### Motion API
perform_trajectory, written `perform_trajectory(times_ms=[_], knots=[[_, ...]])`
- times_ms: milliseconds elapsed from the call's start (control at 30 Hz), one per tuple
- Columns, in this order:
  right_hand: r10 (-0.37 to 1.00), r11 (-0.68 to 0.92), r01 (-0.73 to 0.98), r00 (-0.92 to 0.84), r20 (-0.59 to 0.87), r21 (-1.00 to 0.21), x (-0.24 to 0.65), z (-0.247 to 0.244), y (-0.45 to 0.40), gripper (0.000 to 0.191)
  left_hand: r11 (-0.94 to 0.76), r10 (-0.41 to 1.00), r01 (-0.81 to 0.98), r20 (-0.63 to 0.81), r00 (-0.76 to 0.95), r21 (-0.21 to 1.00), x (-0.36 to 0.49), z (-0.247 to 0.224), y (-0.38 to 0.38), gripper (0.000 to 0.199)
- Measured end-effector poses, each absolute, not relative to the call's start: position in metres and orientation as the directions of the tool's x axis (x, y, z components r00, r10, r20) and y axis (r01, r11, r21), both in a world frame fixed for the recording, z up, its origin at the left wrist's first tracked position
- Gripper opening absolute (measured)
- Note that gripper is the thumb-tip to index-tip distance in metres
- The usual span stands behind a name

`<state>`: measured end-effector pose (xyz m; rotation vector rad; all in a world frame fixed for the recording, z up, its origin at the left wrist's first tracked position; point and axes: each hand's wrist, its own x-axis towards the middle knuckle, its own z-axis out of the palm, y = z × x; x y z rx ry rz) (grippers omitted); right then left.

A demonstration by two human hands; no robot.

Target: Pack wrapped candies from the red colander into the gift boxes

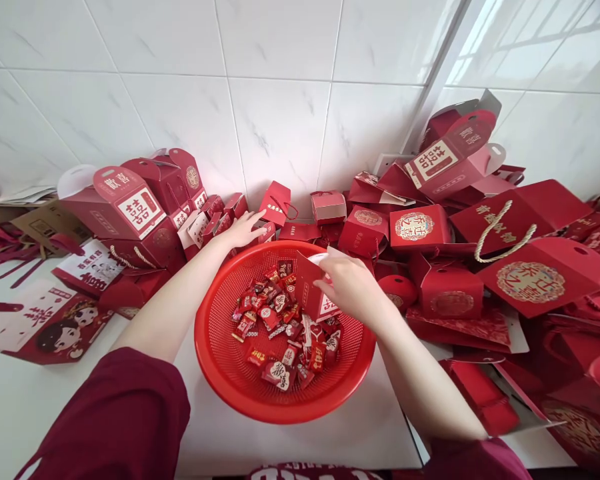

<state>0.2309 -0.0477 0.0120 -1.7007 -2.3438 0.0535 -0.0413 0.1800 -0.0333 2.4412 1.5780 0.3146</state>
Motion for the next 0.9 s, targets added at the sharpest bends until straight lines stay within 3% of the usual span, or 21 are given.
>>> perform_trajectory(times_ms=[133,300,433,500,567,700,900], knots=[[0.881,0.386,0.880,-0.263,0.393,-0.277,0.239,0.050,-0.045,0.010,-0.394,0.918,0.874,0.074,0.390,0.284,-0.040,-0.034,0.178,0.070],[0.758,0.377,0.839,-0.037,0.651,-0.392,0.251,0.089,-0.006,0.014,-0.403,0.915,0.876,0.107,0.389,0.265,-0.033,-0.021,0.169,0.072],[0.714,0.393,0.797,0.049,0.698,-0.458,0.253,0.083,0.013,0.029,-0.441,0.897,0.864,0.143,0.418,0.241,-0.031,0.006,0.141,0.064],[0.747,0.430,0.759,0.005,0.664,-0.489,0.252,0.073,0.002,0.036,-0.465,0.885,0.853,0.155,0.439,0.238,-0.034,0.018,0.115,0.061],[0.797,0.466,0.713,-0.080,0.599,-0.525,0.253,0.061,-0.018,0.030,-0.513,0.858,0.824,0.165,0.486,0.241,-0.040,0.025,0.085,0.057],[0.877,0.467,0.673,-0.267,0.401,-0.574,0.258,0.040,-0.051,0.022,-0.430,0.900,0.878,0.028,0.435,0.212,-0.057,0.011,0.037,0.055],[0.833,0.466,0.783,-0.546,-0.095,-0.413,0.253,0.008,-0.045,0.024,-0.281,0.958,0.928,0.014,0.286,0.244,-0.077,-0.036,0.024,0.048]])
